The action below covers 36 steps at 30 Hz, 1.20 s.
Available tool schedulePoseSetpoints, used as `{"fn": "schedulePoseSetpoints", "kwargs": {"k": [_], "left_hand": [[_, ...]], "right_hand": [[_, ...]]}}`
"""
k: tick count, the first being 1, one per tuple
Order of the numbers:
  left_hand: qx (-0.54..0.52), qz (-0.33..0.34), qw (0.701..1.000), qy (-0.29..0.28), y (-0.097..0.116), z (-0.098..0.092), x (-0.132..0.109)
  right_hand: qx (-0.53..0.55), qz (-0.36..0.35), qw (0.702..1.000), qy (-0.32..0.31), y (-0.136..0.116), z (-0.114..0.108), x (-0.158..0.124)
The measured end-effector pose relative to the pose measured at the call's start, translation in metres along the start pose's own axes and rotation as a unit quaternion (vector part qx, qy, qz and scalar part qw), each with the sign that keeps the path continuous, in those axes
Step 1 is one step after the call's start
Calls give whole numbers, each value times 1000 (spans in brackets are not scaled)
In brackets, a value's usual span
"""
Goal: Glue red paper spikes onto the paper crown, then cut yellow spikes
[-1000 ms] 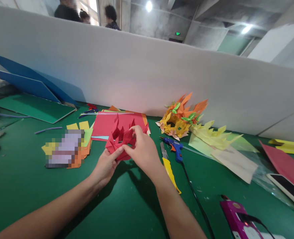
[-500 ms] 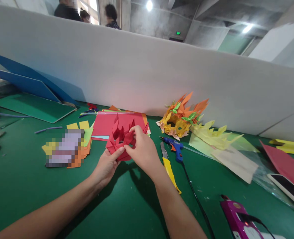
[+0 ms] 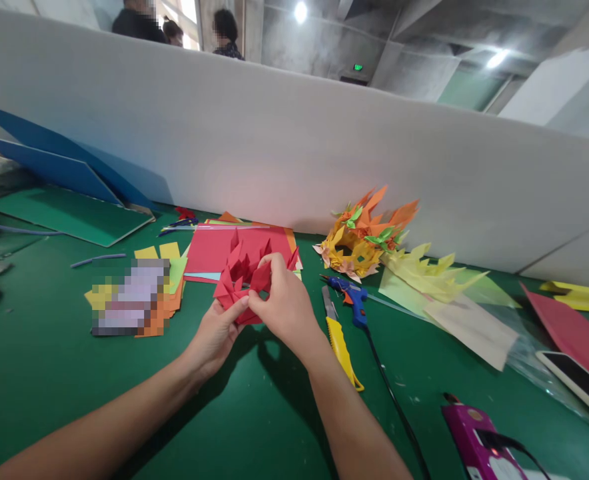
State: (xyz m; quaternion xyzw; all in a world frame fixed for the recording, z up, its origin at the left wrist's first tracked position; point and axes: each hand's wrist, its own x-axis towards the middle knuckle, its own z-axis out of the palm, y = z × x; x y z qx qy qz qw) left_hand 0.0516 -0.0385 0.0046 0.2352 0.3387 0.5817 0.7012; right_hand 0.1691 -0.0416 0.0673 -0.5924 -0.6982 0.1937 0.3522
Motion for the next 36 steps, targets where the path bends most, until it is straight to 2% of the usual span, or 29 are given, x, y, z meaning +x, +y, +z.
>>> {"fn": "schedulePoseSetpoints", "kwargs": {"k": [23, 30, 36], "left_hand": [[-1, -5, 1000, -30, 1, 0, -2], [0, -12, 1000, -15, 2, 2, -2], [5, -14, 1000, -24, 1, 1, -3]], "right_hand": [[2, -6, 1000, 5, 1, -1, 0], [-24, -14, 1000, 9, 0, -1, -1], [-19, -20, 1000, 8, 1, -1, 0]]}}
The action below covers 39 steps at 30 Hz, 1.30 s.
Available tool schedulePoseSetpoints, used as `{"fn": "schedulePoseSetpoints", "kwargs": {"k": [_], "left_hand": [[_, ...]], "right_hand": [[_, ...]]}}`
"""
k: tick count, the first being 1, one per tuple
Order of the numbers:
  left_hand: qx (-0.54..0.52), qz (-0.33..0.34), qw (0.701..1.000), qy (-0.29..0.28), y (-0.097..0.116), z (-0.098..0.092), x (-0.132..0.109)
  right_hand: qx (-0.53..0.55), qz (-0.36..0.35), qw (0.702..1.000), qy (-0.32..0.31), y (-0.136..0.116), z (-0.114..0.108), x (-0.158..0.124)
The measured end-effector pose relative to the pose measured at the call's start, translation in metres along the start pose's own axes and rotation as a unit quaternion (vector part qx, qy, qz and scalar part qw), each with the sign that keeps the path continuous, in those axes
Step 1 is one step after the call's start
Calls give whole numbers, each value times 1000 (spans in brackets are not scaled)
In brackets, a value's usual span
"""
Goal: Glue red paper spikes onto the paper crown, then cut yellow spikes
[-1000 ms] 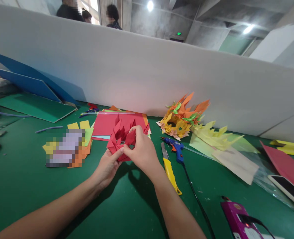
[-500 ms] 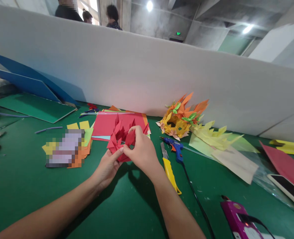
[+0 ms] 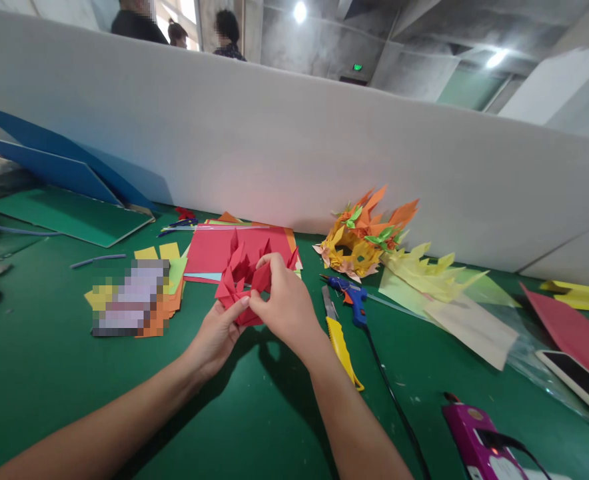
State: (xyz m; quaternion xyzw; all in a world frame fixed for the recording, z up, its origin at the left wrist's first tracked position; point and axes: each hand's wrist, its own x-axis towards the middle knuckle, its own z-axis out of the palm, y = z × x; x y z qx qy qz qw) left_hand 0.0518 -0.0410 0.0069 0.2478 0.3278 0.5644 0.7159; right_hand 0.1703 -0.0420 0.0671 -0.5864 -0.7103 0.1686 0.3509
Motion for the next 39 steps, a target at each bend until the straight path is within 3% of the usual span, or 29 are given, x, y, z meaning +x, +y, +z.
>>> {"fn": "schedulePoseSetpoints", "kwargs": {"k": [7, 39], "left_hand": [[-9, 4, 1000, 5, 1, -1, 2], [-13, -4, 1000, -1, -5, -3, 1]], "right_hand": [[24, -6, 999, -24, 0, -2, 0], [1, -34, 999, -26, -1, 0, -3]]}}
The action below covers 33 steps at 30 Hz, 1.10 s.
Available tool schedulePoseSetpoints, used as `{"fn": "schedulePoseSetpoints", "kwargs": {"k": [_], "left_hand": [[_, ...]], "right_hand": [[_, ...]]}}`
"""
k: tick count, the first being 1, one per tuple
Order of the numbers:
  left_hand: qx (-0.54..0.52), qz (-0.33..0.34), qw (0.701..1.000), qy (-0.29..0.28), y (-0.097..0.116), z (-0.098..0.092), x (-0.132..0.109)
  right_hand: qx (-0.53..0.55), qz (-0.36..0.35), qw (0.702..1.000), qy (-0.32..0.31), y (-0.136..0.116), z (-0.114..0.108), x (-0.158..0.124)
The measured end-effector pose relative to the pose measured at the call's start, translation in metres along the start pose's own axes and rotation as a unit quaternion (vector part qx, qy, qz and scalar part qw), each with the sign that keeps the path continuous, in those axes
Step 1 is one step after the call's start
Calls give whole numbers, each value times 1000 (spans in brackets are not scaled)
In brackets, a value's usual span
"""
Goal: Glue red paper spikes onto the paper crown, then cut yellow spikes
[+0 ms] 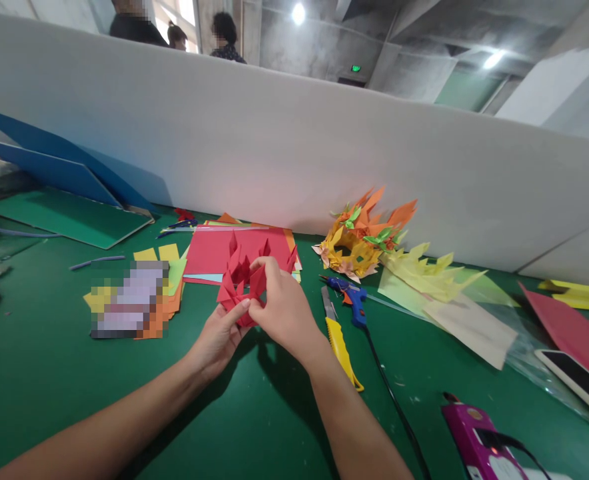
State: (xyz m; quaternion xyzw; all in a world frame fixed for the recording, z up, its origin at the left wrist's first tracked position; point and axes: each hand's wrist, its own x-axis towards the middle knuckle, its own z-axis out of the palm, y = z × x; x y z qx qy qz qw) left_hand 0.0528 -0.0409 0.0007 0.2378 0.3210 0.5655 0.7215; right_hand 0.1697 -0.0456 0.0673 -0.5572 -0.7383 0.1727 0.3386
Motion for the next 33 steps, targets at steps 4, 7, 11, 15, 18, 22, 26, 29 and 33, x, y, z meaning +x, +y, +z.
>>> {"fn": "schedulePoseSetpoints", "kwargs": {"k": [4, 7, 11, 15, 18, 22, 26, 29, 33], "left_hand": [[0, 3, 1000, 0, 1, 1, 0], [1, 5, 1000, 5, 3, 0, 1], [3, 2, 1000, -5, 3, -1, 3], [8, 2, 1000, -16, 1, -1, 3], [11, 2, 1000, -22, 2, 0, 1], [17, 2, 999, -34, 3, 0, 1], [10, 17, 999, -44, 2, -2, 3], [4, 16, 998, -57, 5, -3, 5], [-3, 14, 997, -77, 10, -5, 10]], "right_hand": [[1, 1, 1000, 3, 1, 0, 0], [5, -4, 1000, 12, 4, -4, -1], [-39, -6, 997, 69, 14, -16, -6], [-43, 19, 998, 51, 24, -25, -14], [-6, 62, 998, 8, 27, -22, -17], [55, 110, 991, -48, 23, -12, -16], [44, 114, 991, -56, 19, -7, -14], [-15, 110, 992, -52, 21, -9, -11], [-29, 104, 989, -102, 27, -12, -4]]}}
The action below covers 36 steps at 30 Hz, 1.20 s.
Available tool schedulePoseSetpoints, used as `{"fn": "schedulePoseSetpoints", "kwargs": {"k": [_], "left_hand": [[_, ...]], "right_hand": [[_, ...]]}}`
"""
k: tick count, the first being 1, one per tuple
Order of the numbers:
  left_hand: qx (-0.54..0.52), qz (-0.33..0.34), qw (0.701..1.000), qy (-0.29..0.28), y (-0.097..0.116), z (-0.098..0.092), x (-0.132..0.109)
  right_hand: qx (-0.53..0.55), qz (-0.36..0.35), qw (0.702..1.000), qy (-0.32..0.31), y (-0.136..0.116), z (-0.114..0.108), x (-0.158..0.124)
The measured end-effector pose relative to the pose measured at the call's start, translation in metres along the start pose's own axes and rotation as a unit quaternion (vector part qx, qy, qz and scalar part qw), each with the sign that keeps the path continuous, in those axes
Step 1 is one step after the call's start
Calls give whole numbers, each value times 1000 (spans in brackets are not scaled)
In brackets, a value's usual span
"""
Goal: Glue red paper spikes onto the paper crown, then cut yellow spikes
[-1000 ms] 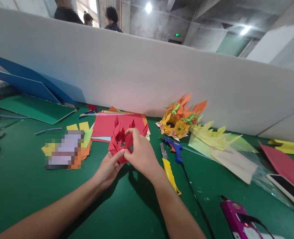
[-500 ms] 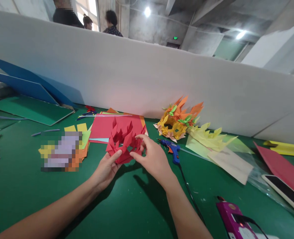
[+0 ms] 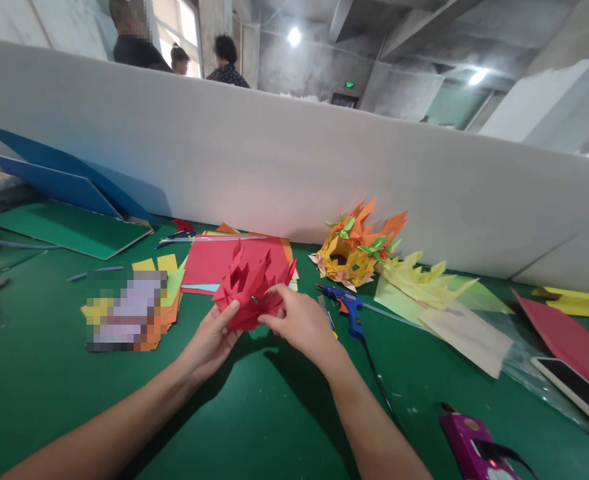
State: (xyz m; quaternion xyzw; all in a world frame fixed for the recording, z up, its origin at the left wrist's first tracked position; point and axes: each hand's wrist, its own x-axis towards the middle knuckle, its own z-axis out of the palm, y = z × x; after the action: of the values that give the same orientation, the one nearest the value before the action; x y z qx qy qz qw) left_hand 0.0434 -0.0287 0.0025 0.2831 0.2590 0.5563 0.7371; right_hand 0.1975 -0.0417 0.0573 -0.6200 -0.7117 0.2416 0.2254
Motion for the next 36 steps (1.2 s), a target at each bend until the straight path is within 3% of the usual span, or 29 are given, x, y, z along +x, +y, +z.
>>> {"fn": "schedulePoseSetpoints", "kwargs": {"k": [4, 11, 15, 18, 21, 25, 29, 36], "left_hand": [[-6, -9, 1000, -28, 4, -4, 6], [36, -41, 998, -8, 18, -3, 24], [152, -48, 987, 10, 26, -8, 41], [295, 19, 955, 6, 22, -17, 49], [421, 66, 904, -34, 12, -28, 53], [554, 102, 824, -66, 7, -38, 54], [608, 154, 772, -99, 12, -41, 54], [593, 112, 795, -62, 12, -36, 56]], "right_hand": [[15, -19, 1000, -13, 1, -5, 7], [-31, -78, 994, 71, -1, -27, 27], [-47, -89, 987, 123, 1, -40, 53], [-56, -101, 983, 143, 4, -43, 76], [-70, -96, 982, 149, 8, -35, 96], [-71, -116, 988, 72, 20, -15, 112], [-76, -100, 990, 57, 37, -8, 107], [-90, -46, 994, 31, 45, -10, 56]]}}
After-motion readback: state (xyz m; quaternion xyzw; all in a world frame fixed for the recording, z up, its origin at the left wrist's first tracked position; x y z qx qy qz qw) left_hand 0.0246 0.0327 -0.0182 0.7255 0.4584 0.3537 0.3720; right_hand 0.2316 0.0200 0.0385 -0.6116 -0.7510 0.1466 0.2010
